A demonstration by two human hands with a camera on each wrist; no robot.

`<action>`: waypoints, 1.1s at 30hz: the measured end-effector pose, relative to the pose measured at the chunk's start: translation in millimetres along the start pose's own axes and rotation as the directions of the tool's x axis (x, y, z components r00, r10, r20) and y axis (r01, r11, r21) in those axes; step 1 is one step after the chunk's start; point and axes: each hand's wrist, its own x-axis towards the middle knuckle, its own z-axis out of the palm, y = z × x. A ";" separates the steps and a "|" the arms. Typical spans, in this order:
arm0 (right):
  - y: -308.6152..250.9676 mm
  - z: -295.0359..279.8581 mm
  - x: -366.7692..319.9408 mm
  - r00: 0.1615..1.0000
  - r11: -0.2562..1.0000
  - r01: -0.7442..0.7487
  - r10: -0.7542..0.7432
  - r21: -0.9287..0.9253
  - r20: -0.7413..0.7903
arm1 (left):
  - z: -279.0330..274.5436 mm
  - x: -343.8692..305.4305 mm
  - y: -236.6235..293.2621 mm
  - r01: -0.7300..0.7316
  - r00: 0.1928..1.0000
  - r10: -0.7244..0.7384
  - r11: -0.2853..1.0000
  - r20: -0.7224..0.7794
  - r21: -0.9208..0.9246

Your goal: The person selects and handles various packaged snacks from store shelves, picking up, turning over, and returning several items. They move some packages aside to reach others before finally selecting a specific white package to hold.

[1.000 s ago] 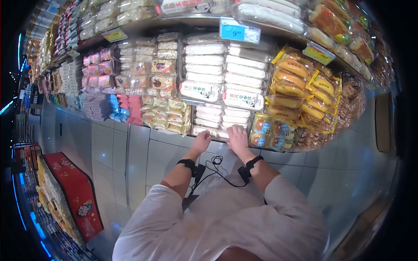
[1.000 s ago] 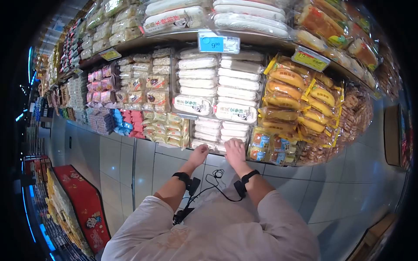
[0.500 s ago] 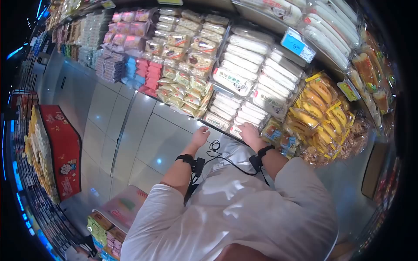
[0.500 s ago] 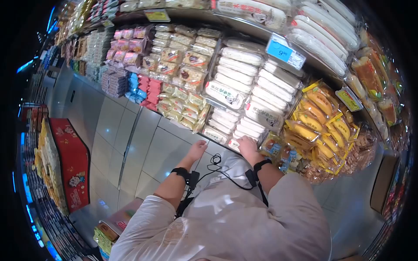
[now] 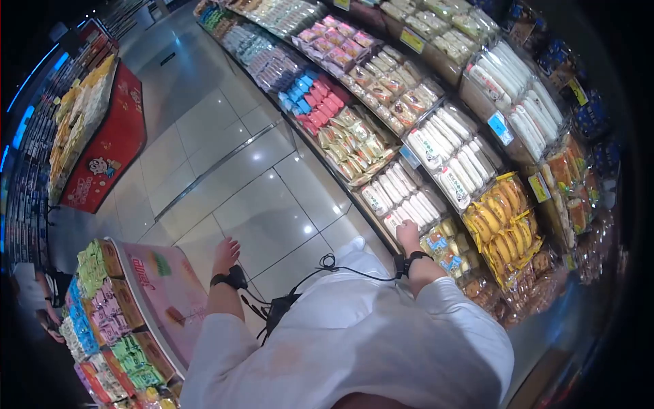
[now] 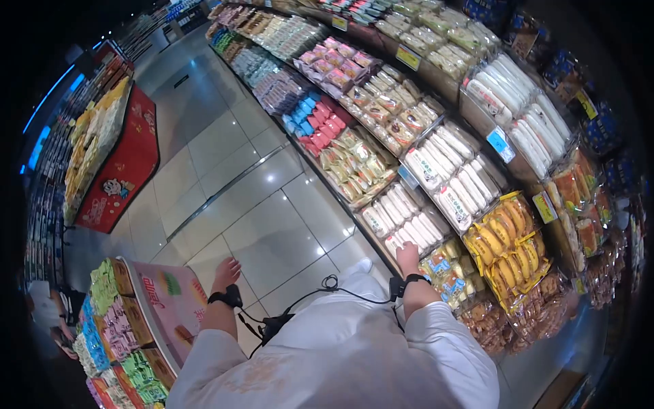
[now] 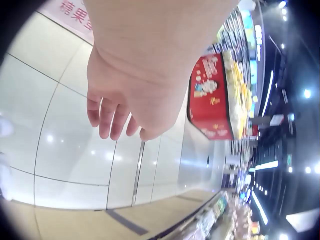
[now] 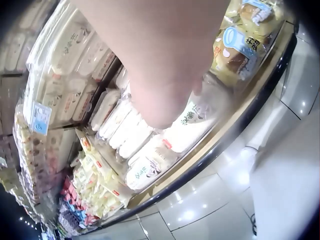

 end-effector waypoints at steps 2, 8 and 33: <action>49.1 34.3 16.9 0.951 0.903 0.300 -0.258 -0.308 0.170 | -76.0 -17.3 -27.4 0.019 0.997 -0.036 0.967 -0.062 -0.255; 12.8 31.7 -41.6 0.780 0.707 -0.576 0.323 0.411 0.537 | -218.6 -96.1 -192.2 -0.061 0.958 -0.147 0.738 -0.248 -0.672; -206.1 213.2 78.3 0.501 0.732 -0.629 0.124 0.262 0.857 | -206.5 -50.7 -206.5 0.244 0.895 -0.433 0.673 -0.104 -0.699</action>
